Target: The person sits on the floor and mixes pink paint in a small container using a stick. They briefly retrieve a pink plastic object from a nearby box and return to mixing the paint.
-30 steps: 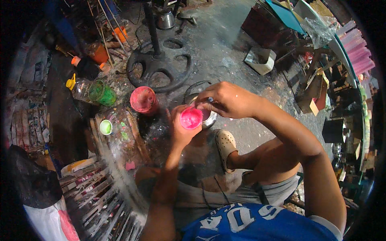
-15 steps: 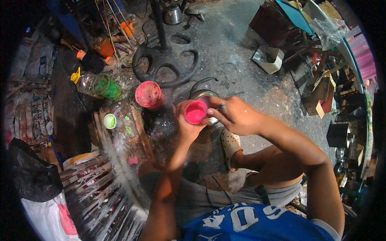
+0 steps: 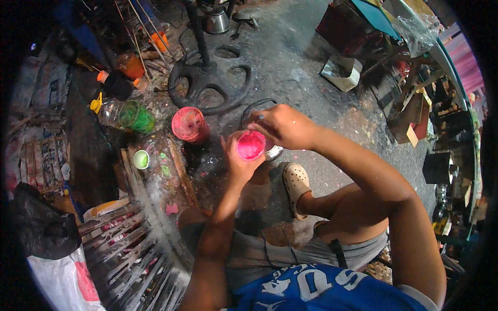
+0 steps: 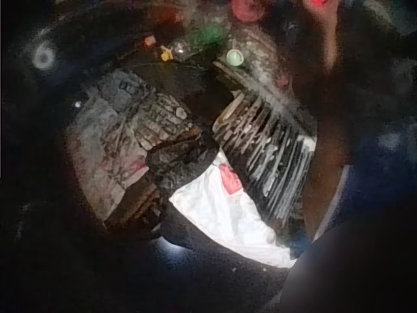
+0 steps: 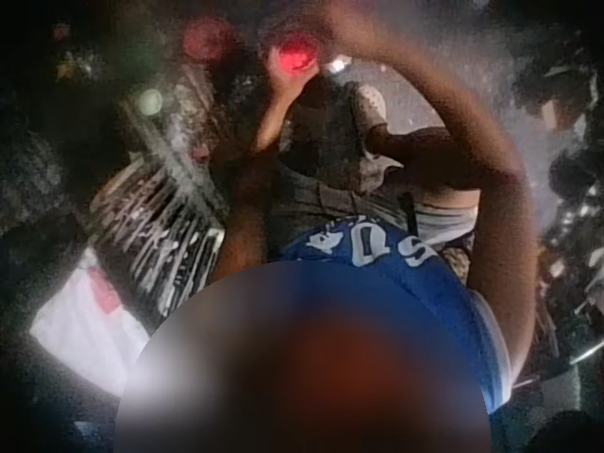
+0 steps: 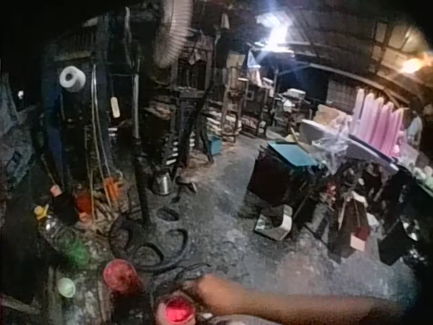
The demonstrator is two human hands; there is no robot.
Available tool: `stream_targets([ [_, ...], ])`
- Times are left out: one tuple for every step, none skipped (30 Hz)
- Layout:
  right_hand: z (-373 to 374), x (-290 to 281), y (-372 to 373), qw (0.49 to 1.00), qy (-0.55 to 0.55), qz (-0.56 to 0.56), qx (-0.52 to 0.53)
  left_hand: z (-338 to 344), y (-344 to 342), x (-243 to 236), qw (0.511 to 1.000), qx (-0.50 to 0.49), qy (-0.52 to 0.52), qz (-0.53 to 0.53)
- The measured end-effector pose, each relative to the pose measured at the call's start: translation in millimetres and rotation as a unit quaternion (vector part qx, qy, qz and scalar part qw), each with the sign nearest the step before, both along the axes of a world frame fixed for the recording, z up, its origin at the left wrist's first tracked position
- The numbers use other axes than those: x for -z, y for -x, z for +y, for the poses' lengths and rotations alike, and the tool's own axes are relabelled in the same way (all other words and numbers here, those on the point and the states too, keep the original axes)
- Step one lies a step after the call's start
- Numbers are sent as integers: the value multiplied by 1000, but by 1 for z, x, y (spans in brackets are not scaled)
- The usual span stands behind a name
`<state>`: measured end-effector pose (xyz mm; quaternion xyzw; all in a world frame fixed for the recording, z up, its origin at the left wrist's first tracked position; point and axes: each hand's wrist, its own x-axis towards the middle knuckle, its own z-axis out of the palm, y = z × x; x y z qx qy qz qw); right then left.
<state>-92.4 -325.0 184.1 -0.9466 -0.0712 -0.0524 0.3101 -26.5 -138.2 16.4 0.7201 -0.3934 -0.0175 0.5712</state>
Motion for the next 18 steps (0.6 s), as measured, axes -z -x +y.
stream_targets([
  [-3,-4,1,1000,8,3,8,3,-3,-2,1000,0,-7,3],
  [-4,-8,2,1000,17,6,16,6,-5,-4,1000,0,-14,6],
  [-4,-12,4,1000,0,17,22,8,-7,-5,1000,-17,2,3],
  [-2,-16,5,999,-8,34,30,10,-8,-7,999,-18,11,32],
  [2,-19,7,998,-18,51,37,12,-10,-8,998,-17,14,53],
  [8,-20,8,997,-30,60,36,14,-10,-9,998,-23,20,61],
  [15,-21,6,995,-31,85,42,13,-10,-9,993,-20,45,107],
  [23,-20,3,996,-30,74,37,12,-10,-8,987,-23,72,139],
  [30,-18,-2,998,-31,56,29,10,-9,-7,980,-25,100,172],
  [36,-17,-6,998,-33,46,23,8,-8,-6,989,-31,77,122],
  [39,-17,-9,996,-57,58,22,5,-7,-4,995,-37,52,72],
  [40,-18,-13,998,-51,36,17,3,-7,-2,998,-45,33,16],
  [39,-19,-16,999,-48,10,6,0,-6,0,998,-44,41,12],
  [37,-22,-19,999,-44,-3,-4,0,-6,2,997,-44,52,26],
  [34,-25,-18,1000,-20,2,-8,1,-6,4,996,-44,63,40],
  [29,-30,-17,1000,4,19,-9,3,-8,6,995,-45,74,53],
  [26,-33,-16,998,36,51,-1,5,-9,7,991,-39,89,93],
  [25,-36,-15,999,18,45,-12,7,-9,8,985,-33,104,132],
])
